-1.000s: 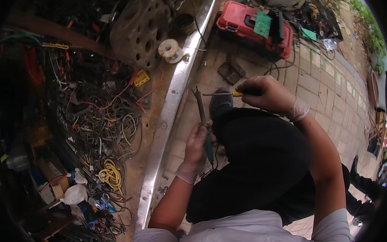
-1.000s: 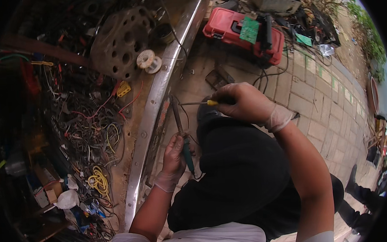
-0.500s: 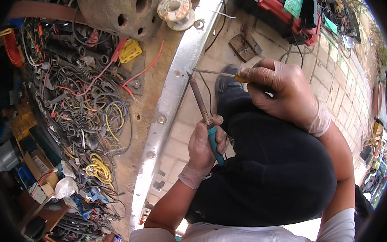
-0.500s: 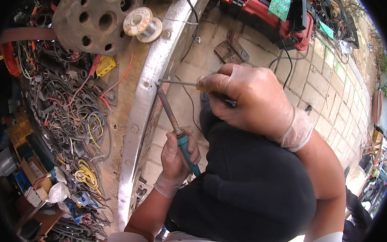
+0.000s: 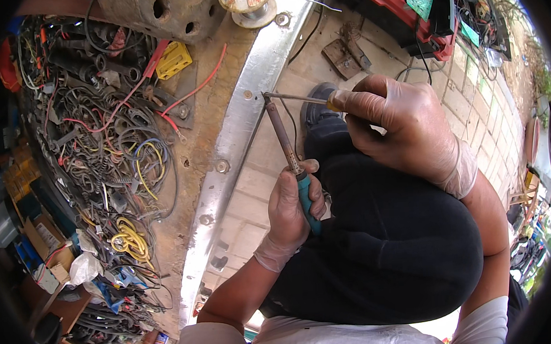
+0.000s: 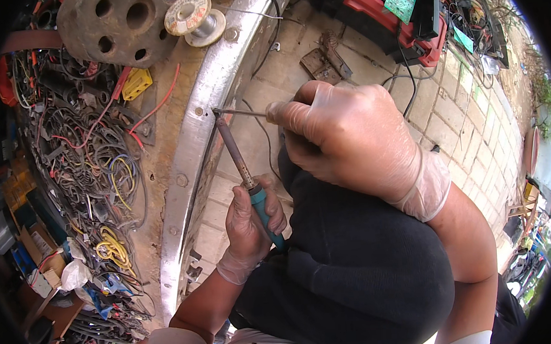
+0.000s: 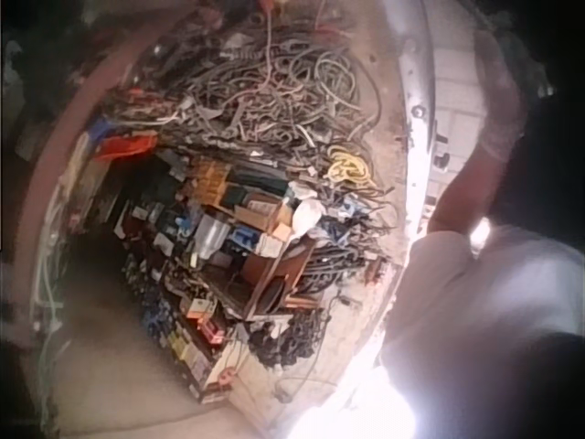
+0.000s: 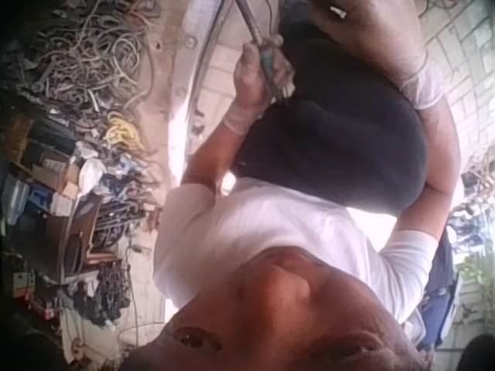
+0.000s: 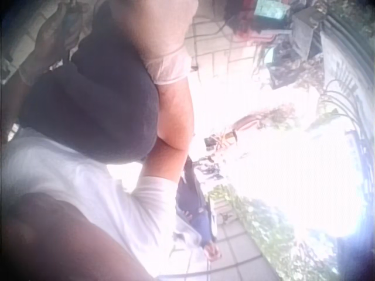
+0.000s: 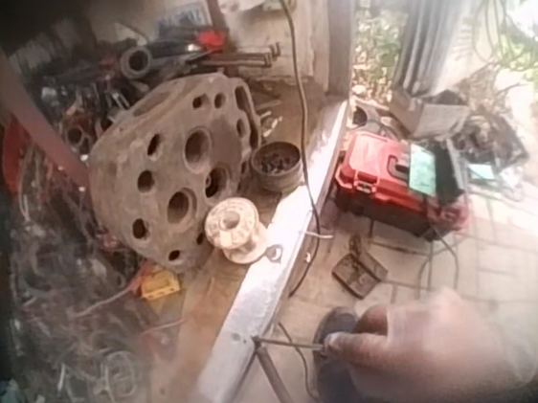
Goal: The person cleans the tip of a soldering iron with a screwdriver, then picks up a green circuit board and solders several points on it using solder wire. The person holds the board steady with one hand while applying the soldering iron and wire with the other.
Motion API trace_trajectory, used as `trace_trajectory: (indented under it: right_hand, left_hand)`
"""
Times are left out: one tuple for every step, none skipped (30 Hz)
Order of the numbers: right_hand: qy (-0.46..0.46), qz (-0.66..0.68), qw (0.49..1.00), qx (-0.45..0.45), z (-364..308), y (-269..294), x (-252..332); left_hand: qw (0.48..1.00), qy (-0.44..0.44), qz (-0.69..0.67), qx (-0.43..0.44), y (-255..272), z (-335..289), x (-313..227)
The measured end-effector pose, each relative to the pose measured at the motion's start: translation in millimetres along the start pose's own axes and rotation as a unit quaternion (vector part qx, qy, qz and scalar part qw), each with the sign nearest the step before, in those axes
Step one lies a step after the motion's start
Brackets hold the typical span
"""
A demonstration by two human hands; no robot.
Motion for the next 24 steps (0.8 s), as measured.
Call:
trace_trajectory:
  right_hand:
    - [0.0,-0.003,1.0,-0.002,-0.1,-0.1,-0.1]
    - [0.002,-0.001,1.0,0.0,-0.3,-1.0,0.0]
    - [0.003,0.001,1.0,0.002,-0.7,-1.6,-0.1]
    - [0.005,0.003,1.0,0.003,-1.1,-2.0,-0.1]
    - [0.004,0.001,1.0,0.002,-1.4,-2.3,-0.8]
    - [0.003,-0.001,1.0,0.002,-1.7,-2.3,-1.3]
    - [0.002,-0.001,1.0,0.001,-1.8,-2.3,-1.9]
    - [0.004,-0.003,1.0,0.001,-1.7,-2.3,-1.8]
    - [0.006,-0.004,1.0,0.001,-1.4,-2.3,-1.8]
    - [0.007,-0.005,1.0,0.002,-1.1,-2.5,-1.7]
    - [0.005,0.0,1.0,0.001,-0.9,-2.1,-1.8]
    - [0.002,0.004,1.0,0.0,-0.7,-1.7,-2.1]
    - [-0.001,0.009,1.0,-0.001,-0.3,-1.3,-2.3]
    - [-0.001,0.007,1.0,0.0,0.4,-1.2,-2.0]
    - [-0.001,0.005,1.0,0.0,1.3,-1.2,-1.8]
    - [-0.002,0.003,1.0,0.006,1.7,-1.7,-1.6]
    - [-0.009,-0.004,1.0,0.008,1.4,-0.5,-2.1]
    - [-0.017,-0.012,1.0,0.016,0.3,0.4,-2.7]
    - [-0.023,-0.017,0.999,0.019,-0.5,1.2,-3.1]
    - [-0.019,-0.014,1.0,0.018,-0.7,1.3,-1.9]
    - [-0.014,-0.009,1.0,0.013,-1.0,2.0,-0.6]
    - [-0.009,-0.004,1.0,0.008,-1.1,2.1,0.2]
    - [-0.006,-0.001,1.0,0.004,-1.1,2.0,0.2]
    - [-0.004,0.002,1.0,-0.001,-0.7,1.3,0.1]
  left_hand:
    - [1.0,-0.001,-0.001,-0.001,0.0,0.1,0.1]
    - [1.0,-0.001,-0.002,-0.001,-0.1,0.2,0.3]
    - [1.0,0.001,-0.005,-0.001,-0.2,0.3,0.8]
    - [1.0,0.002,-0.008,-0.001,-0.2,0.4,0.9]
    - [1.0,0.003,-0.011,-0.001,-0.1,0.4,1.0]
    - [1.0,0.003,-0.009,-0.001,-0.2,0.4,0.8]
    - [1.0,0.002,-0.007,-0.001,-0.4,0.4,0.7]
    - [1.0,0.003,-0.005,-0.001,-0.4,0.3,0.8]
    - [1.0,0.001,-0.004,-0.001,-0.4,0.5,0.6]
    - [1.0,0.0,-0.003,-0.001,-0.4,0.6,0.4]
    - [1.0,-0.002,-0.002,-0.001,-0.4,0.7,0.2]
    - [1.0,-0.002,-0.001,-0.002,-0.1,0.8,0.1]
    - [1.0,-0.003,0.001,-0.004,0.0,0.9,0.0]
    - [1.0,-0.003,0.002,-0.005,0.1,0.8,0.0]
    - [1.0,-0.003,0.003,-0.007,0.4,0.8,0.0]
    - [1.0,-0.003,0.005,-0.009,0.6,0.7,0.2]
    - [1.0,-0.002,0.007,-0.011,0.7,0.7,0.5]
    - [1.0,-0.003,0.007,-0.013,0.6,0.7,0.4]
    - [1.0,-0.005,0.007,-0.015,0.7,0.7,0.1]
    - [1.0,-0.009,0.003,-0.012,0.3,0.6,-0.8]
    - [1.0,-0.008,0.009,-0.016,0.9,0.7,-0.7]
    - [1.0,-0.008,0.011,-0.016,0.8,0.7,-0.7]
    - [1.0,-0.008,0.013,-0.017,0.7,0.9,-0.6]
    - [1.0,-0.009,0.013,-0.019,0.8,0.9,-0.4]
Point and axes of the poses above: each hand's wrist, its own z-axis towards the middle knuckle, its own y-axis out of the back of the hand, x = y × z, the point moved 9 cm from there along z, towards the middle knuckle, and after that the axes turned 12 degrees about y, right-handed, at the moved point
